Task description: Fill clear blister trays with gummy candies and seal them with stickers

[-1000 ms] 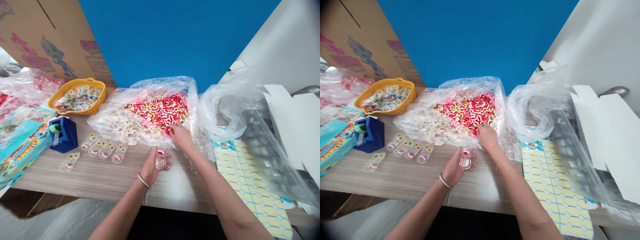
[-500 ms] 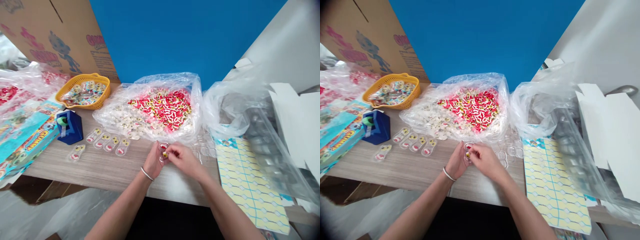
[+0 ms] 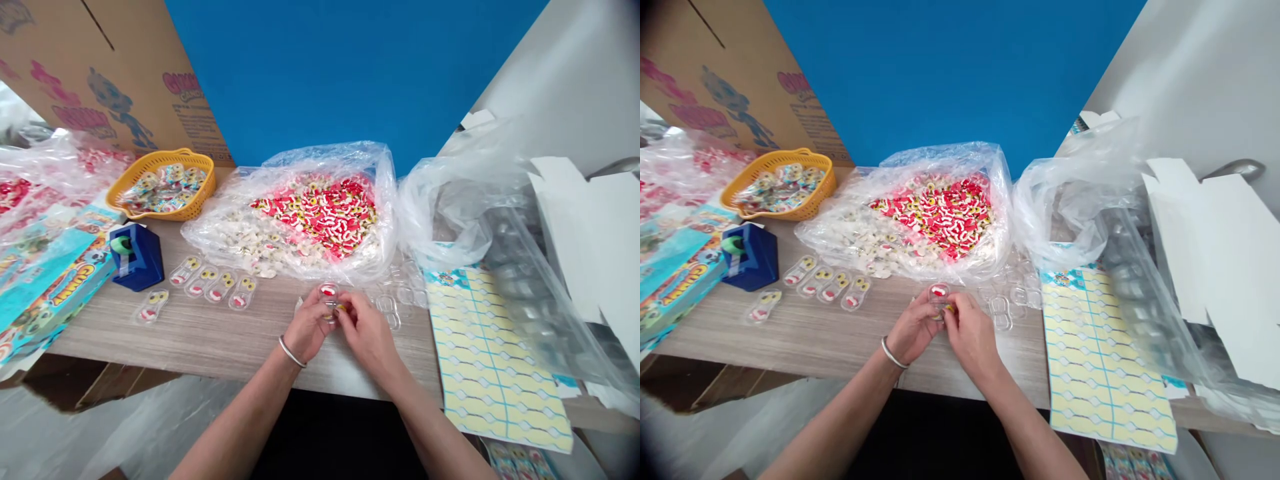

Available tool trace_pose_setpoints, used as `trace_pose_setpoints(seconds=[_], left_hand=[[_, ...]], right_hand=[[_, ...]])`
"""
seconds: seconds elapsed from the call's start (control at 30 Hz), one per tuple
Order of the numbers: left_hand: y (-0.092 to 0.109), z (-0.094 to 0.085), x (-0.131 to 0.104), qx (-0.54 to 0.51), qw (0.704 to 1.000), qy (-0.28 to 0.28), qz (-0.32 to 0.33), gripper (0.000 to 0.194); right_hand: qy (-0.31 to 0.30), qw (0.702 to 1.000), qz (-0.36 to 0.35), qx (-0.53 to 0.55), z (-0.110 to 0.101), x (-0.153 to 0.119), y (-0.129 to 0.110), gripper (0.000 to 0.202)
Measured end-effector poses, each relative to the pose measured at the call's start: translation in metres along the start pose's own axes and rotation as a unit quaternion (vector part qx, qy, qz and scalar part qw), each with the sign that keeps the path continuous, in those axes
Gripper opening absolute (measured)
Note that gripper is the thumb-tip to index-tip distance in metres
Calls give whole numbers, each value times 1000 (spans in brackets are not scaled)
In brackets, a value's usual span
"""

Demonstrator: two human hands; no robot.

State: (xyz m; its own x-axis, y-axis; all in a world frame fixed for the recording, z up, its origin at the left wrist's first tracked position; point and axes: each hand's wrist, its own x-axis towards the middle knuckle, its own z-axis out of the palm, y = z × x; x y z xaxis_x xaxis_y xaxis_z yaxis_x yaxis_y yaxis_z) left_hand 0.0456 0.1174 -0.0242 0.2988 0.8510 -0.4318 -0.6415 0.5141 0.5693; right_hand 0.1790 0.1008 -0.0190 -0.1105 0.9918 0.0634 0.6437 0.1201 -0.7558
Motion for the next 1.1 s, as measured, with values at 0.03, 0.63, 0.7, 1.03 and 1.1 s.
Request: trace_pose_setpoints(seconds=[0.03,0.63,0.7,1.03,1.1], left_hand=[[0,0,0,9,1000,4,0,38],[-15,5,7,6,999,35,-19,34],[-13,7,8,1,999,39,-33,33],[-15,20,7,57,994,78,-58,27],[-17,23,7,63,993,77,-63,28]], right_hand=[[10,1000,-3,17,0,-2,2,11],[54,996,-36,-66,-8,-27,4,14],[66,996,-23,-60,-18,-34,7,15],[259,936,142,-194,-99,-52,99,16],[284,912,172,-242,-114,-54,118,18]])
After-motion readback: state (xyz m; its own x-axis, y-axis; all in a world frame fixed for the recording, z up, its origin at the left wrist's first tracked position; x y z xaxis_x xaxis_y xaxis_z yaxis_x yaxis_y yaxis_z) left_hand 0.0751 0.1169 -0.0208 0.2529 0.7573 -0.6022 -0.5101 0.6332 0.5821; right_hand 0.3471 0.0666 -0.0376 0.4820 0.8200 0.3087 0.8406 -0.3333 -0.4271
